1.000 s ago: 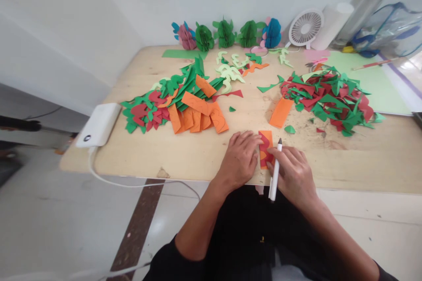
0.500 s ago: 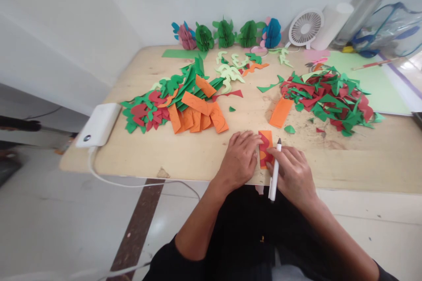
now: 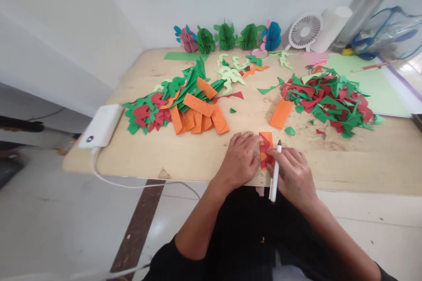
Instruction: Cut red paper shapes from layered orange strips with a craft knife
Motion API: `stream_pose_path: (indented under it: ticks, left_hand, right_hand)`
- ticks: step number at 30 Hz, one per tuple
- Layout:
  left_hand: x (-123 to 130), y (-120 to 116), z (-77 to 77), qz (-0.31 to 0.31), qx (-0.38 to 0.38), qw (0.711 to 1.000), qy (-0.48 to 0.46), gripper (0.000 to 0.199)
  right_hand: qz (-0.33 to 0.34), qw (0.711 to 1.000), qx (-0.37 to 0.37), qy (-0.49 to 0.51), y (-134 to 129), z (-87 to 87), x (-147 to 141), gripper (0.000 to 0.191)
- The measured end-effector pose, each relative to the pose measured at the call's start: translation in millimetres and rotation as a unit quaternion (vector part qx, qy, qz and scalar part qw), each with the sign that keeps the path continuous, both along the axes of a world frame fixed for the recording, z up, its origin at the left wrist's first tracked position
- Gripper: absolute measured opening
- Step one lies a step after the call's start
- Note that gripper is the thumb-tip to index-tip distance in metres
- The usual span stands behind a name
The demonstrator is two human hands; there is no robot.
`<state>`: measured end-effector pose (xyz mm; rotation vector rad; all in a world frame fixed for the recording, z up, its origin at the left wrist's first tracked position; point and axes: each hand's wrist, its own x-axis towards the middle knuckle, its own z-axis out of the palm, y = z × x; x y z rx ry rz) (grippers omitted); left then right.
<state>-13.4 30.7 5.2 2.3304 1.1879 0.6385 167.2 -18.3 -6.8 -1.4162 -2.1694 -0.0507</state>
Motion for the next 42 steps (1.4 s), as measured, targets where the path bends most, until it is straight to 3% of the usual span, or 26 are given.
stream_pose_path:
  ticks: [6, 29, 42]
  left_hand:
    - [1, 1, -0.5, -0.002, 0.000, 1.000, -0.003, 0.038]
    - [-2, 0, -8.2, -0.014, 0.017, 1.000, 0.005, 0.018]
    - [-1, 0, -12.2, -0.012, 0.040, 0.999, 0.004, 0.018]
  right_hand:
    - [0.003, 1.000, -0.001, 0.001, 0, 0.6, 0, 0.023]
    - [0.005, 1.000, -0.009, -0.002, -1, -0.7, 0, 0.025]
    - [0.001, 1.000, -0.004, -0.003, -1, -0.3, 0, 0.024]
